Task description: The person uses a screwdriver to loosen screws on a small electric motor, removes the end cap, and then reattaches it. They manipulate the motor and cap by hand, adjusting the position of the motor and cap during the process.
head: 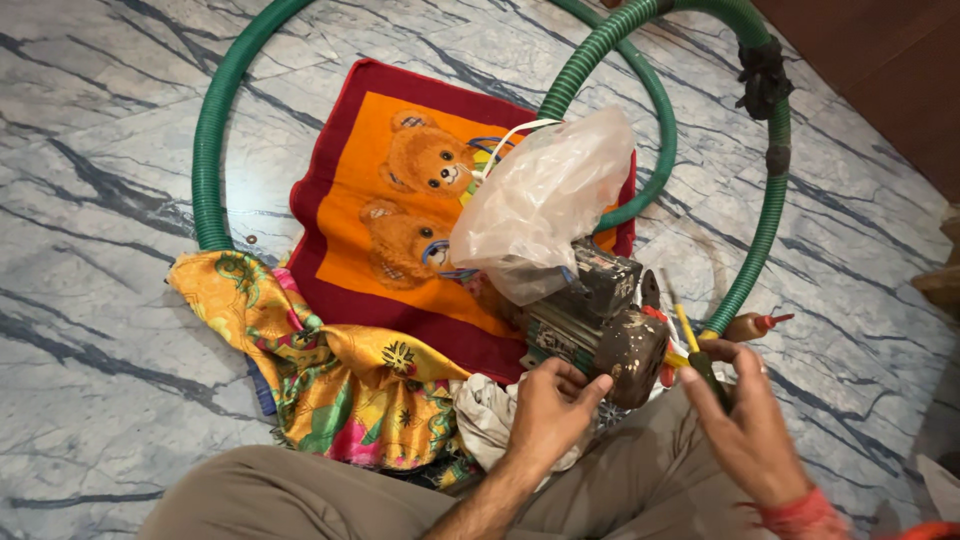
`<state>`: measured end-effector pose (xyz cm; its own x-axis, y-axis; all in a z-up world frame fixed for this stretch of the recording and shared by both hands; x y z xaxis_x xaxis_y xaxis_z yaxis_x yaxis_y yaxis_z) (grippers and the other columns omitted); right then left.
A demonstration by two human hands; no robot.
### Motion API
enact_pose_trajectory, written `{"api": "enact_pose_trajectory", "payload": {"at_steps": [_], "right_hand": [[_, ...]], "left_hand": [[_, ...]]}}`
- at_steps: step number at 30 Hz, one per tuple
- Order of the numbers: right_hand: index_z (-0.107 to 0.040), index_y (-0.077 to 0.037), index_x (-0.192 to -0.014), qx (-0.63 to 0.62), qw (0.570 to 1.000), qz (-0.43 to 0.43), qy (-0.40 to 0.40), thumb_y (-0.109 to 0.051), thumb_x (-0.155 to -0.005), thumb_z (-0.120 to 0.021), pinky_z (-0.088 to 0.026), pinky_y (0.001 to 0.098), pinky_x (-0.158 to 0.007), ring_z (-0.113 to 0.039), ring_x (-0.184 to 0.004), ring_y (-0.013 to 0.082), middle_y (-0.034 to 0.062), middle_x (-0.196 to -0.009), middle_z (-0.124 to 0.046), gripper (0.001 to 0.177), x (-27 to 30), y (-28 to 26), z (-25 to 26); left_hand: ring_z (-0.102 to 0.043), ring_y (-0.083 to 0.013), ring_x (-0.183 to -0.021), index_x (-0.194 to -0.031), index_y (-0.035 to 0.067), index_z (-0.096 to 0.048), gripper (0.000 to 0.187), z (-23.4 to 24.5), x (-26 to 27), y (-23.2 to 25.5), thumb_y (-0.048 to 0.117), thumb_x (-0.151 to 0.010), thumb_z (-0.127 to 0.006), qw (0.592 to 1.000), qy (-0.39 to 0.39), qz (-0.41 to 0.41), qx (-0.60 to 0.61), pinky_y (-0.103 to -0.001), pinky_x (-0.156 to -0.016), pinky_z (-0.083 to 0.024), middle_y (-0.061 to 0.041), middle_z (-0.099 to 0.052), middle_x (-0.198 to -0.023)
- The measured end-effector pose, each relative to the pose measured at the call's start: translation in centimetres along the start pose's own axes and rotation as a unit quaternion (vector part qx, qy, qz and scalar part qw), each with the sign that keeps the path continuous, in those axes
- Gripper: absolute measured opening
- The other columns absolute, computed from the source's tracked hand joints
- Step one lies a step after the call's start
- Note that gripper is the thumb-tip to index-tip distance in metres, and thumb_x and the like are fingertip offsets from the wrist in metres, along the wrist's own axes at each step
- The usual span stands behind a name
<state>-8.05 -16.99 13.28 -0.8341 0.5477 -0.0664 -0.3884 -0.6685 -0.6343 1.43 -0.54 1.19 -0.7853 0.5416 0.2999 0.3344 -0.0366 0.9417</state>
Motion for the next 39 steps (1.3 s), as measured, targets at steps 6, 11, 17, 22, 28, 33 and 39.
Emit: {"api": "enact_pose_trajectory", "payload": {"at_steps": [6,11,17,22,28,33,39], "right_hand": [[-0.074,0.004,-0.114,0.043,0.999,-0.017,-0.014,-0.007,-0.085,-0.080,-0.053,0.0331,-0.059,-0.065,-0.070,0.0241,0.0119,-0.101,-0.076,0.032,-1.0,-4.8,4.8],[-0.059,0.003,-0.119,-0.067,0.995,0.065,-0.037,-0.001,-0.088,-0.068,-0.064,0.0307,-0.086,-0.076,-0.100,0.0202,0.0142,-0.108,-0.076,0.033,-3.3,-9.4,6.6],[-0.057,0.002,-0.122,-0.052,0.986,0.122,-0.100,-0.002,-0.091,-0.067,-0.064,0.0317,-0.077,-0.076,-0.096,0.0197,0.0127,-0.106,-0.076,0.033,-5.8,-13.0,4.5],[-0.059,0.002,-0.118,0.059,0.971,0.198,-0.120,-0.007,-0.082,-0.077,-0.064,0.0294,-0.074,-0.077,-0.089,0.0156,0.0097,-0.098,-0.077,0.041,-6.2,-14.8,1.3],[-0.057,0.003,-0.113,0.080,0.965,0.216,-0.123,-0.014,-0.078,-0.083,-0.064,0.0284,-0.068,-0.078,-0.085,0.0152,0.0097,-0.095,-0.075,0.048,-6.6,-15.3,-0.4],[-0.059,0.002,-0.109,0.102,0.963,0.206,-0.137,-0.015,-0.077,-0.084,-0.064,0.0294,-0.064,-0.080,-0.083,0.0165,0.0087,-0.095,-0.076,0.045,-6.6,-15.2,-1.3],[-0.060,0.001,-0.112,0.088,0.954,0.239,-0.159,-0.015,-0.078,-0.084,-0.065,0.0287,-0.065,-0.080,-0.083,0.0163,0.0080,-0.095,-0.076,0.045,-6.7,-15.2,-1.9]], "left_hand": [[-0.065,-0.0110,-0.062,-0.086,-0.001,-0.070,0.031,-0.4,0.0,-0.1,0.027,-0.085,-0.082,1.000,0.004,-0.018,0.023,-0.027,-0.058,-0.053,-0.006,-0.071,-0.070],[-0.064,-0.0093,-0.062,-0.085,-0.002,-0.070,0.030,-0.7,0.0,-0.4,0.026,-0.086,-0.082,0.999,0.007,-0.026,0.043,-0.026,-0.057,-0.052,-0.005,-0.070,-0.070],[-0.064,-0.0088,-0.063,-0.086,0.000,-0.071,0.030,-0.7,-0.1,-0.9,0.027,-0.086,-0.082,0.998,-0.005,-0.038,0.059,-0.026,-0.058,-0.053,-0.004,-0.070,-0.070],[-0.066,-0.0104,-0.064,-0.084,0.000,-0.071,0.031,-0.8,-0.3,-1.0,0.029,-0.087,-0.081,0.999,0.000,-0.041,0.035,-0.027,-0.059,-0.054,-0.006,-0.071,-0.071],[-0.069,-0.0119,-0.066,-0.082,0.001,-0.070,0.030,-0.9,-0.4,-1.2,0.029,-0.086,-0.081,0.998,0.009,-0.059,0.028,-0.028,-0.063,-0.056,-0.007,-0.073,-0.072],[-0.068,-0.0134,-0.066,-0.080,0.001,-0.070,0.030,-0.9,-0.4,-1.2,0.027,-0.085,-0.082,0.998,0.014,-0.056,0.021,-0.029,-0.062,-0.055,-0.008,-0.072,-0.072],[-0.069,-0.0133,-0.066,-0.082,0.001,-0.070,0.028,-0.7,-0.3,-0.8,0.027,-0.086,-0.082,0.999,0.002,-0.045,0.019,-0.030,-0.062,-0.056,-0.007,-0.072,-0.073]]}}
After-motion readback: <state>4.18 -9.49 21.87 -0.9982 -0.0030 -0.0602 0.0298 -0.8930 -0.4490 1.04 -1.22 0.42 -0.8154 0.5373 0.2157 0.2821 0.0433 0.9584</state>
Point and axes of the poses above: each hand's wrist, its own x-axis away from the middle knuckle, its own z-axis out of the back of the hand, y = z × x, the point moved 3 cm from there along -x, towards the middle knuckle
